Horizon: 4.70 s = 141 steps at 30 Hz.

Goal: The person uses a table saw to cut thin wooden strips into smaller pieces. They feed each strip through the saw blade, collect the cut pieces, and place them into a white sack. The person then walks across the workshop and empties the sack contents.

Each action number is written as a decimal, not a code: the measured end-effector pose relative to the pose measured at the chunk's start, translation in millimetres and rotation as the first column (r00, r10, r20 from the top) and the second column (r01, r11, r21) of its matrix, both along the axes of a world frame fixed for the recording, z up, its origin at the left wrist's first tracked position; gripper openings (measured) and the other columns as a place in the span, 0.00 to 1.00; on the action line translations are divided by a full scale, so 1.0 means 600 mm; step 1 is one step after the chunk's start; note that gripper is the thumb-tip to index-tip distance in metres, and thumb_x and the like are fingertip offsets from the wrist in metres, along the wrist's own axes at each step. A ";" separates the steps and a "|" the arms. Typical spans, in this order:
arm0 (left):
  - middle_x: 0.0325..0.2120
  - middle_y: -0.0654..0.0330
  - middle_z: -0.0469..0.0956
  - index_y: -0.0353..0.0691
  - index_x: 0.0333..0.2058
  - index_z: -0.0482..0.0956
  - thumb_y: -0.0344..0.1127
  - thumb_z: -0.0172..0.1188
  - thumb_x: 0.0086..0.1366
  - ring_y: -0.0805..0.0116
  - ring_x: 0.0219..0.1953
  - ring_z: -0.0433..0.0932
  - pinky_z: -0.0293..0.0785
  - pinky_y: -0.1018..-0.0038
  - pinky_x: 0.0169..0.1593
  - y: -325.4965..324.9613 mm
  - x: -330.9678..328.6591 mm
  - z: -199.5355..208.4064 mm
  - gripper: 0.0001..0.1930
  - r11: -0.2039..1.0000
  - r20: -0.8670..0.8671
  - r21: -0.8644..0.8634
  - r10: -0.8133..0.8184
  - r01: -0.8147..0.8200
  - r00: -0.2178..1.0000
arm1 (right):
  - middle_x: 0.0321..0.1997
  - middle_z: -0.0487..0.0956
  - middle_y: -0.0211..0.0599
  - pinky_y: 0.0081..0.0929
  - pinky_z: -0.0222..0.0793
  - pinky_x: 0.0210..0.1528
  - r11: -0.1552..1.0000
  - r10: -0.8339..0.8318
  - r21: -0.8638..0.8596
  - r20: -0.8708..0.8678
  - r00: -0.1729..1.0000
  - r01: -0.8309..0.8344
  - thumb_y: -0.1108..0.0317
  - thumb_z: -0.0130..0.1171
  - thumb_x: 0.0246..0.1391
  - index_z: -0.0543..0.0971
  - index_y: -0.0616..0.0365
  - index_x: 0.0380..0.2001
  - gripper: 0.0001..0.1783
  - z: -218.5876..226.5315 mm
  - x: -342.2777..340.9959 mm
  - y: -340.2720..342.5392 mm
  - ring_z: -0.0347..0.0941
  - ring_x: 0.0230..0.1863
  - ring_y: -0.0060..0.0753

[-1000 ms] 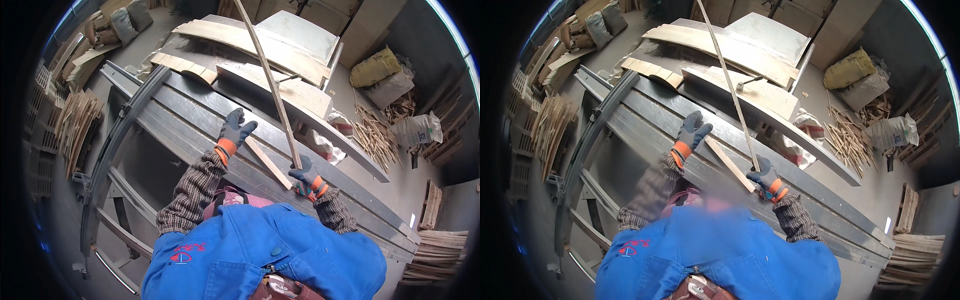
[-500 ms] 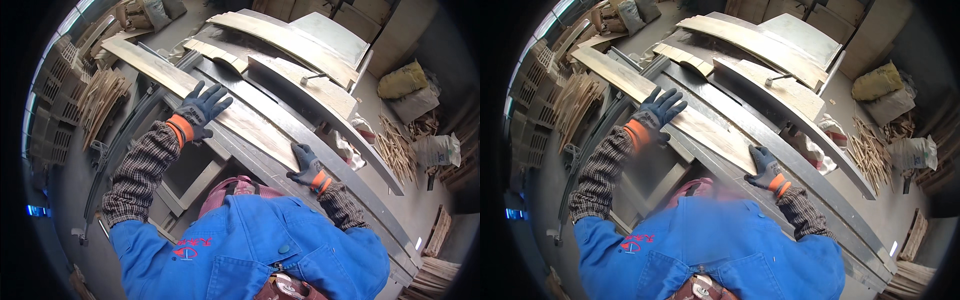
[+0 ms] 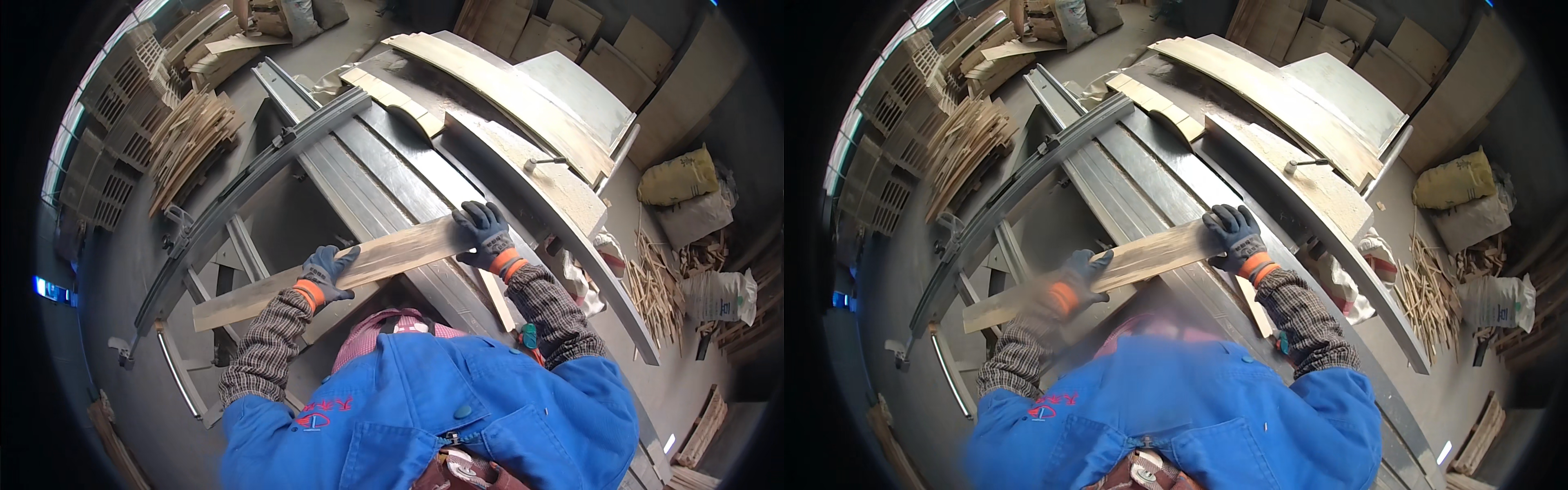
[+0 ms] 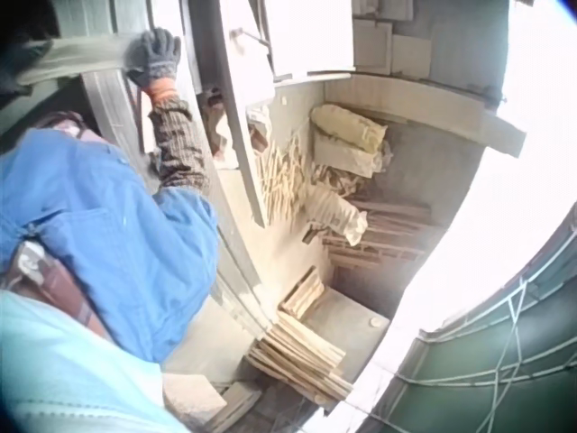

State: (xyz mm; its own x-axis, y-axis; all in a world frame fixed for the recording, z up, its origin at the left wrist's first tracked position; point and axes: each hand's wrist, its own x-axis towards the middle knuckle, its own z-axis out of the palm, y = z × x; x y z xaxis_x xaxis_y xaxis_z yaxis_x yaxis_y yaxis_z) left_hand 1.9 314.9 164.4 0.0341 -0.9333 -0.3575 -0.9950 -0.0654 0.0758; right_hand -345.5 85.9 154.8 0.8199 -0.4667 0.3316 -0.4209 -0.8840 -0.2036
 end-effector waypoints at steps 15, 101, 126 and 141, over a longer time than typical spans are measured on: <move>0.62 0.49 0.60 0.65 0.74 0.49 0.67 0.69 0.42 0.46 0.63 0.58 0.57 0.54 0.69 -0.131 0.004 -0.096 0.61 0.957 -0.041 0.050 0.287 -0.285 0.957 | 0.57 0.76 0.45 0.47 0.66 0.61 0.624 -0.536 0.306 -0.502 0.679 0.719 0.36 0.73 0.39 0.73 0.48 0.62 0.48 -0.161 -0.194 0.184 0.71 0.60 0.51; 0.61 0.52 0.66 0.53 0.62 0.75 0.55 0.71 0.51 0.45 0.61 0.63 0.59 0.57 0.68 -0.317 0.016 -0.203 0.39 0.934 -0.115 -0.225 0.259 -0.279 0.959 | 0.30 0.75 0.15 0.13 0.57 0.26 0.069 -0.804 0.996 0.025 0.594 0.051 0.67 0.61 0.61 0.80 0.46 0.59 0.22 -0.192 -0.097 -0.183 0.60 0.24 0.09; 0.62 0.50 0.66 0.55 0.63 0.74 0.56 0.69 0.53 0.45 0.62 0.63 0.59 0.56 0.68 -0.332 0.048 -0.202 0.38 0.921 -0.081 -0.273 0.265 -0.277 0.961 | 0.32 0.76 0.16 0.14 0.60 0.29 0.190 -0.805 0.974 0.085 0.587 0.119 0.68 0.59 0.63 0.79 0.49 0.60 0.22 -0.213 -0.028 -0.196 0.61 0.25 0.10; 0.62 0.49 0.64 0.55 0.64 0.73 0.59 0.67 0.55 0.46 0.62 0.62 0.56 0.57 0.69 -0.346 0.081 -0.198 0.38 0.925 -0.060 -0.277 0.253 -0.259 0.966 | 0.30 0.75 0.15 0.13 0.57 0.26 0.169 -0.805 0.977 0.061 0.590 0.129 0.69 0.58 0.63 0.79 0.51 0.60 0.22 -0.196 0.013 -0.211 0.59 0.24 0.09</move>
State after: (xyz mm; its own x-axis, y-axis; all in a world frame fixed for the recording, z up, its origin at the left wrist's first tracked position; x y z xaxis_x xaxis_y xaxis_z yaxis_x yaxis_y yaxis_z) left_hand 50.4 107.5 45.3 0.2801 -0.9561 -0.0865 -0.9449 -0.2904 0.1509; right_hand -337.6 -40.6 37.2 0.1588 -0.9274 -0.3387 -0.2003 0.3057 -0.9308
